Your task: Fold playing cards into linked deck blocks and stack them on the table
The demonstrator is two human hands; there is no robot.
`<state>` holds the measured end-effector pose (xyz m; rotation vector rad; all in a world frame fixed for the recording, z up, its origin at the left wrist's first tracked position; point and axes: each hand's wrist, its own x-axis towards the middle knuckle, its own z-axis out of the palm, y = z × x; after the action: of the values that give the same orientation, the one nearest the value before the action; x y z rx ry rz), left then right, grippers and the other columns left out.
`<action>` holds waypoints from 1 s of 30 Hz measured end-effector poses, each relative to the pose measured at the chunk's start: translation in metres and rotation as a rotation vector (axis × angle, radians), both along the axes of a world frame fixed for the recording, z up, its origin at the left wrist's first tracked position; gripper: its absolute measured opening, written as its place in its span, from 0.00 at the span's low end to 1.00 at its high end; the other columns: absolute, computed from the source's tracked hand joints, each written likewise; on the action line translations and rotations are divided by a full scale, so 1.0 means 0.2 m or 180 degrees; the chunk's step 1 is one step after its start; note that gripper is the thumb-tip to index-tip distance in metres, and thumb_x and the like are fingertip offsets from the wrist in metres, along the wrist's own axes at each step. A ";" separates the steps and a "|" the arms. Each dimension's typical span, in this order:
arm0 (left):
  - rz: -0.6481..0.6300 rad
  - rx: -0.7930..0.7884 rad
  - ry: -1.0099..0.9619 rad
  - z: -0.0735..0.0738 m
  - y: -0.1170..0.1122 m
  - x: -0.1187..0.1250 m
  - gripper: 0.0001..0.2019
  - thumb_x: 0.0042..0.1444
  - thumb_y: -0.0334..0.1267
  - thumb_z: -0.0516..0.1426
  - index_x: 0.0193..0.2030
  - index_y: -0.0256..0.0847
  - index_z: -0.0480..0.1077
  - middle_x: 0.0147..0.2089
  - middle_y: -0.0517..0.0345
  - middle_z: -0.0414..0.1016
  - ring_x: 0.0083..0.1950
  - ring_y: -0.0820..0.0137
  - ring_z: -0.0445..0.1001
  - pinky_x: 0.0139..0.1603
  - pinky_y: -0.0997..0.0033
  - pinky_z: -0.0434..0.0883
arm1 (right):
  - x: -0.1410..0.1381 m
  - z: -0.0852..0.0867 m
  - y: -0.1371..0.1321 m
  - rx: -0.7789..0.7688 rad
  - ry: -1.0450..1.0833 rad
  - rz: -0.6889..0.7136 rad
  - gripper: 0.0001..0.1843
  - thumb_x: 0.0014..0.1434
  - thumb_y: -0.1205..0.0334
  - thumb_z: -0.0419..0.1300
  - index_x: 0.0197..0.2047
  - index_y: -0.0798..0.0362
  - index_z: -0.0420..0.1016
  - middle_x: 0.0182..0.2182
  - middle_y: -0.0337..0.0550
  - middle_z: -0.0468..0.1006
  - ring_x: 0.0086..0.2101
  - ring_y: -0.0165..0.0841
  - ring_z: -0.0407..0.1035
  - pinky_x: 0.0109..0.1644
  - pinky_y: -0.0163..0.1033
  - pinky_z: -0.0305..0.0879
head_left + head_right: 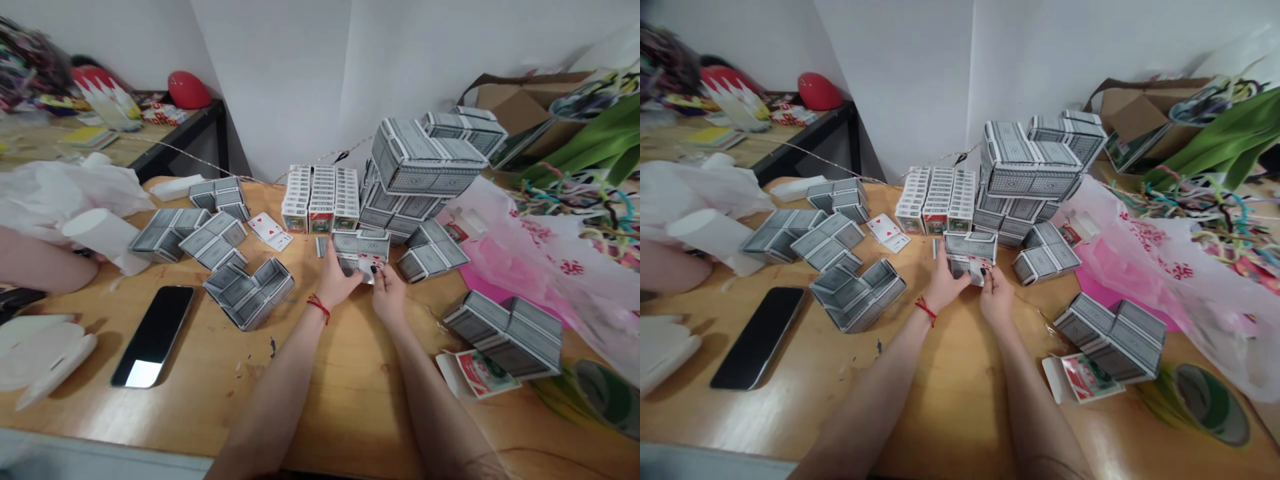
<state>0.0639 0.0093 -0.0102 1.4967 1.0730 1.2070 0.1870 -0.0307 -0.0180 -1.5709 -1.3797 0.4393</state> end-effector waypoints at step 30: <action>-0.0144 0.0144 0.0054 -0.02 -0.03 0.03 0.50 0.39 0.28 0.57 0.64 0.36 0.27 0.66 0.42 0.41 0.65 0.60 0.46 0.64 0.57 0.47 | -0.05 0.01 -0.01 -0.0412 -0.0413 -0.0095 0.11 0.53 0.63 0.45 0.20 0.51 0.54 0.16 0.35 0.60 0.20 0.29 0.54 0.25 0.34 0.45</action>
<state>0.0695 0.0032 -0.0152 1.5603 1.0239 1.1960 0.1778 -0.0323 -0.0152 -1.7493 -1.4479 0.4218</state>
